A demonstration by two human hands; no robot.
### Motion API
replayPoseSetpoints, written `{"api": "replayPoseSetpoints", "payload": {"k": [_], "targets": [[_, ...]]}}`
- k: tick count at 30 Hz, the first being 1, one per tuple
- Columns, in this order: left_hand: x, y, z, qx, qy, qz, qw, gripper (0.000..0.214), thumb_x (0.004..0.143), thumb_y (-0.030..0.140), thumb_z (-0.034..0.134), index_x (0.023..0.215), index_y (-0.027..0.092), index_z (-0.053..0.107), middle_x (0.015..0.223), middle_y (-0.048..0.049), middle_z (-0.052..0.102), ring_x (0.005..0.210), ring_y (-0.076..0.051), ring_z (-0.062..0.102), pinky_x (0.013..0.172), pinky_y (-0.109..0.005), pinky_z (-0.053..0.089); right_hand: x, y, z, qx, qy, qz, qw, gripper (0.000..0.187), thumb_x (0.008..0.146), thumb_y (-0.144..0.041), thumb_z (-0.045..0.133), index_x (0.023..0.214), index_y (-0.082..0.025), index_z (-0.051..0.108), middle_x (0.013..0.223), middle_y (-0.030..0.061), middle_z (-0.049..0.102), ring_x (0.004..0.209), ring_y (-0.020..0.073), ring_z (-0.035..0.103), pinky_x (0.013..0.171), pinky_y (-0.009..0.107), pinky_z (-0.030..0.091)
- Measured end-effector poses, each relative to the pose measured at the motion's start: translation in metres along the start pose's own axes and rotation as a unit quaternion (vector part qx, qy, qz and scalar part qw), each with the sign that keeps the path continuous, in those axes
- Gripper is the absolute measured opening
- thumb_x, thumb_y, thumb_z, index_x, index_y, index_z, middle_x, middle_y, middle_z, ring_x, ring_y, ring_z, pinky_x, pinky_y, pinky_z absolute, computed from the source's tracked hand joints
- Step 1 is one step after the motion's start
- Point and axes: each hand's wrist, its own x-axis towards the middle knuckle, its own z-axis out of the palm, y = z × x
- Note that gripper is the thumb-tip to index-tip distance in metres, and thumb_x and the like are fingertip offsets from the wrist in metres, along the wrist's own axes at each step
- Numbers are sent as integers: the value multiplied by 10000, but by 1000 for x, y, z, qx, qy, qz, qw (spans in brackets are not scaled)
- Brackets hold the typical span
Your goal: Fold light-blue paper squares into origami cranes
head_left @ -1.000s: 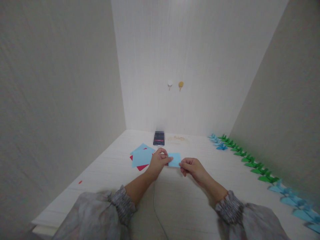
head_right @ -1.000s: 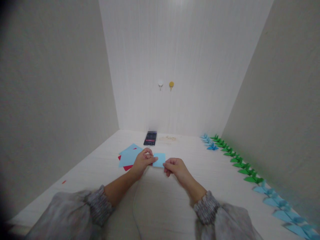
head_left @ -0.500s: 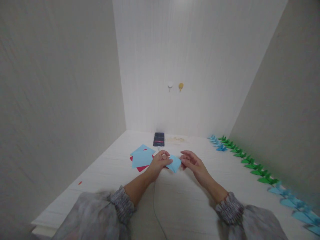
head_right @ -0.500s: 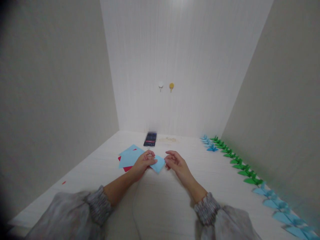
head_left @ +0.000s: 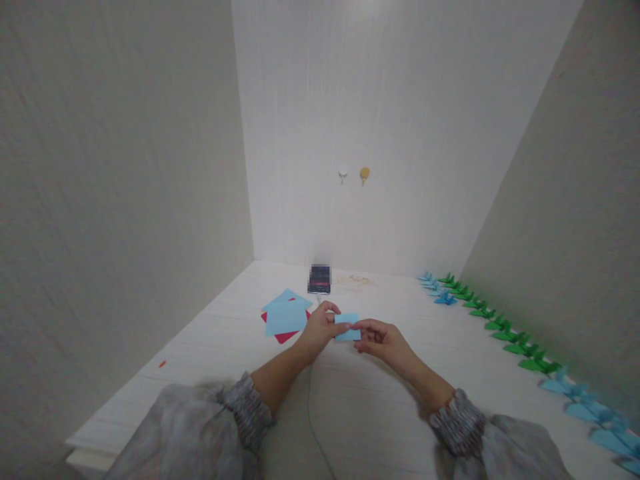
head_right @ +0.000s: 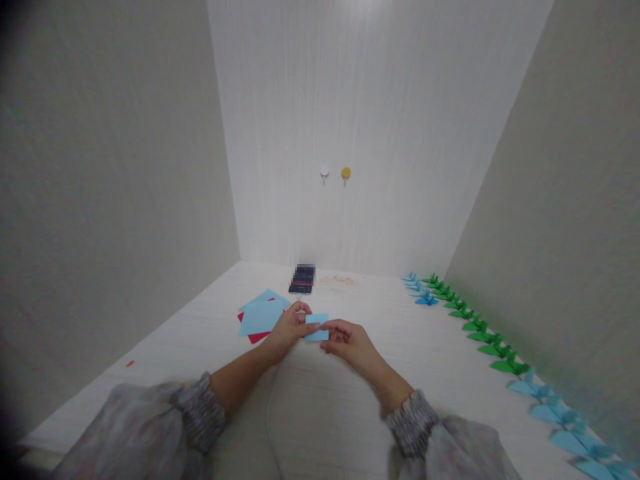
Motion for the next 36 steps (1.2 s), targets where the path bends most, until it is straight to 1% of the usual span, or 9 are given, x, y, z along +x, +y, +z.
{"api": "replayPoseSetpoints", "payload": {"k": [3, 6, 9, 11, 15, 19, 23, 29, 36], "targets": [[0, 3, 0, 33, 14, 16, 999, 342, 501, 316, 664, 680, 155, 421, 454, 78, 425, 400, -44, 391, 425, -165, 283, 0, 2, -3, 20, -2, -1, 1000, 361, 519, -224, 677, 858, -163, 566, 550, -57, 494, 488, 68, 472, 499, 210, 388], [-1, 6, 1, 50, 6, 13, 999, 290, 512, 318, 654, 652, 134, 480, 443, 74, 402, 403, -36, 365, 424, -163, 266, 1, 4, -7, 20, -4, 0, 1000, 313, 533, -216, 668, 825, -154, 573, 569, -40, 528, 504, 75, 492, 515, 214, 392], [-2, 7, 2, 42, -19, 9, 999, 235, 562, 295, 620, 691, 117, 537, 473, 53, 441, 431, -36, 382, 442, -163, 277, 1, 3, -9, 10, -7, 2, 1000, 262, 558, -232, 653, 794, -144, 579, 531, -35, 533, 507, 88, 506, 526, 223, 399], [-3, 8, 3, 22, -41, -5, 999, 240, 577, 275, 610, 748, 116, 556, 516, 35, 486, 454, -44, 417, 467, -171, 306, 1, 1, -9, 5, -7, 5, 1000, 239, 572, -260, 641, 771, -140, 585, 531, -28, 538, 518, 97, 514, 545, 236, 410], [-5, 10, 3, -24, -83, -48, 995, 329, 537, 237, 641, 836, 126, 562, 605, 5, 550, 513, -76, 491, 528, -205, 362, 0, -4, -10, -20, -6, 2, 1000, 204, 609, -325, 599, 684, -135, 595, 612, -2, 556, 557, 101, 509, 572, 241, 415], [-6, 10, 3, -43, -105, -52, 992, 387, 506, 184, 661, 878, 127, 567, 616, 10, 556, 549, -75, 502, 550, -196, 362, 0, -3, -11, -60, 18, -17, 998, 228, 664, -357, 543, 612, -137, 569, 561, -10, 524, 544, 96, 478, 550, 223, 392], [-7, 9, 4, -47, -114, -52, 991, 404, 520, 160, 649, 913, 130, 562, 608, 13, 560, 556, -74, 510, 555, -191, 365, 2, 1, -10, -77, 47, -38, 995, 242, 703, -377, 497, 628, -150, 531, 537, -17, 506, 523, 95, 461, 520, 215, 368], [-8, 9, 6, -55, -112, -66, 990, 458, 493, 149, 663, 936, 131, 547, 753, -32, 600, 696, -123, 555, 661, -243, 395, 2, -1, -5, -104, 83, -45, 990, 266, 700, -407, 483, 584, -168, 479, 501, -27, 484, 487, 98, 446, 488, 217, 351], [-10, 12, 7, -64, -113, -76, 989, 459, 484, 119, 663, 929, 124, 550, 781, -48, 606, 734, -139, 561, 702, -273, 408, 0, -5, -2, -122, 114, -41, 985, 271, 687, -425, 496, 589, -175, 460, 467, -28, 476, 446, 101, 443, 445, 219, 346]]}}
